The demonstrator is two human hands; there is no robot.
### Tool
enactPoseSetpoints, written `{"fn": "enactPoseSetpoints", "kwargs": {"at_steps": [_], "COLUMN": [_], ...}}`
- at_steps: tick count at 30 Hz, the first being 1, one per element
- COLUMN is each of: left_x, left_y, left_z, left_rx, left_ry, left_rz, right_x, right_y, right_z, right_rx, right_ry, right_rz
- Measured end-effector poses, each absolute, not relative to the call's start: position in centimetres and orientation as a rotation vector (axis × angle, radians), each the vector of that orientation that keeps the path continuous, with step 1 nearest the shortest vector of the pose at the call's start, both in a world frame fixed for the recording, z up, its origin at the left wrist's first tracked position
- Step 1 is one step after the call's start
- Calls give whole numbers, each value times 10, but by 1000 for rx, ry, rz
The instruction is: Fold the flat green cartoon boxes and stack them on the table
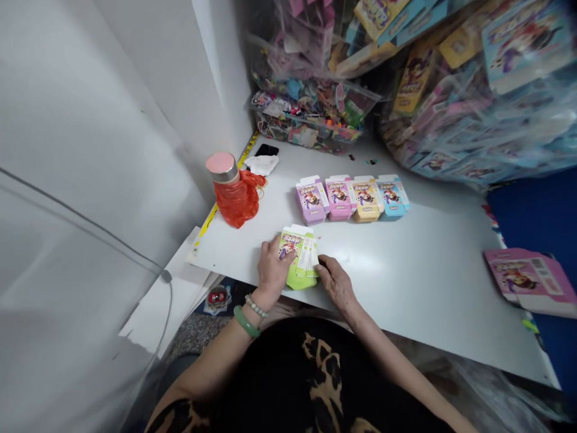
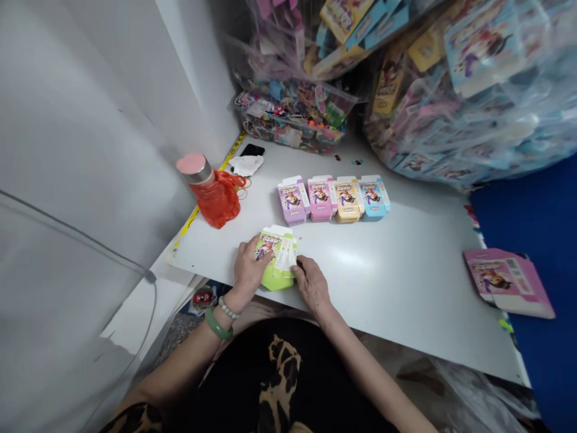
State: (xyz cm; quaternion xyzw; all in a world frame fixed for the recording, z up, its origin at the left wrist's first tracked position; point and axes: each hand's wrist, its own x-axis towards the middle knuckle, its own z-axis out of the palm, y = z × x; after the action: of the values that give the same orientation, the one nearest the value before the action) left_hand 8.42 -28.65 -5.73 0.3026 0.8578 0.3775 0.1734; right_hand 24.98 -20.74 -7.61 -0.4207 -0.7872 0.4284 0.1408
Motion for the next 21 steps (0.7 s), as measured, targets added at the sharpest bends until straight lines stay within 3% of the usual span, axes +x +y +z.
{"fn": "enactPoseSetpoints", "kwargs": {"at_steps": [7, 14, 21], "left_x": [83, 74, 105], "left_y": [-291, -297, -290], "left_z": [-52, -15, 25], "left_rx": [691, 720, 523], "left_ry": [2500, 2458, 1596], "left_rz": [1224, 1404, 1564], "right_x": [256, 280, 270], "right_y": [-201, -199, -209], "right_z": [-75, -67, -20], "right_rx": [-1132, -1194, -934], "right_ry": [-2180, -1990, -1501], "right_rz": [1384, 1404, 1792]}}
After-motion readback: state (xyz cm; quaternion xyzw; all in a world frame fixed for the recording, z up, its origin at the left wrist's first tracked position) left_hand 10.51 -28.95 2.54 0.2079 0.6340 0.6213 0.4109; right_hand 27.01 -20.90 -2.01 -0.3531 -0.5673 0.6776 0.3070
